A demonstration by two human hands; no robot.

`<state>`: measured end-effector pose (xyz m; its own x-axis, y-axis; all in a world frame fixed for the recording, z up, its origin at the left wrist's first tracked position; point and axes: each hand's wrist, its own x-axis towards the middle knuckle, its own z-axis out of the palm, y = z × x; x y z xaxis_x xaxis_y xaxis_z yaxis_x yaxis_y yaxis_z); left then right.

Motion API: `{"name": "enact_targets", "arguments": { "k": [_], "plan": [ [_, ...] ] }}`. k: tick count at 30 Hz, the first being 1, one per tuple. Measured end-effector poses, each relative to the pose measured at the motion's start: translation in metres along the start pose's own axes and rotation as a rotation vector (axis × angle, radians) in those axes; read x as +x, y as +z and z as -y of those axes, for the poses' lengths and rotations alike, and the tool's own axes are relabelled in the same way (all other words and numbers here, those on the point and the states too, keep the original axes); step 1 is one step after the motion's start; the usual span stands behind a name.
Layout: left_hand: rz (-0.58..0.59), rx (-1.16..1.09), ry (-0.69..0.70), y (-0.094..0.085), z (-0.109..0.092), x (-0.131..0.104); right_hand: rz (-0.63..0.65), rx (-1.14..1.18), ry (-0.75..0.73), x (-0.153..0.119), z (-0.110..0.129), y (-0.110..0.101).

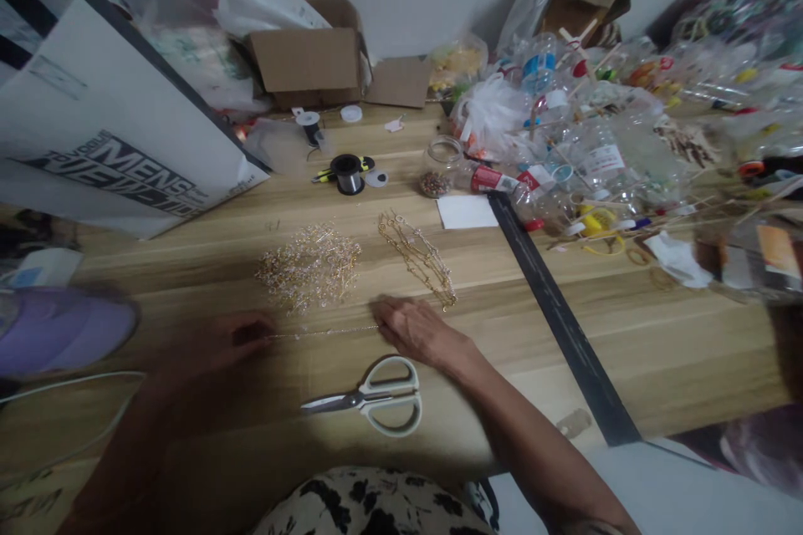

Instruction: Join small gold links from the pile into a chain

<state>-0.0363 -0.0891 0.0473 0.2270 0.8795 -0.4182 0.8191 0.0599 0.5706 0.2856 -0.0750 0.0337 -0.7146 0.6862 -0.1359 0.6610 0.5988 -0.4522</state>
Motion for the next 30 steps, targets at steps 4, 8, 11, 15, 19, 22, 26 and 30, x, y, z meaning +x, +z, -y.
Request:
{"name": "enact_targets", "arguments": {
  "k": [4, 8, 11, 15, 19, 22, 26, 30],
  "plan": [
    [0.002, 0.005, 0.007, -0.001, -0.001, -0.001, -0.029, -0.011, -0.012, 0.000, -0.001, 0.002],
    [-0.024, -0.009, 0.032, 0.000, 0.005, -0.003, -0.074, -0.014, -0.026, 0.000, -0.002, 0.004],
    [-0.037, -0.020, 0.026, 0.002, 0.011, -0.003, -0.092, -0.008, -0.027, 0.000, -0.001, 0.003],
    [-0.031, -0.032, 0.014, 0.002, 0.012, -0.003, -0.100, 0.000, -0.021, 0.001, 0.000, 0.003],
    [-0.026, -0.026, 0.025, -0.001, 0.007, -0.004, -0.073, -0.017, -0.012, 0.003, 0.003, 0.007],
    [0.010, -0.004, 0.012, -0.004, 0.004, -0.006, -0.049, -0.052, 0.013, 0.004, 0.005, 0.012],
    [-0.009, -0.026, -0.009, -0.005, 0.006, -0.005, -0.046, -0.086, 0.011, 0.005, 0.005, 0.016],
    [-0.033, -0.063, -0.025, -0.004, 0.015, -0.003, -0.044, -0.131, -0.016, 0.006, 0.006, 0.018]
  ]
}}
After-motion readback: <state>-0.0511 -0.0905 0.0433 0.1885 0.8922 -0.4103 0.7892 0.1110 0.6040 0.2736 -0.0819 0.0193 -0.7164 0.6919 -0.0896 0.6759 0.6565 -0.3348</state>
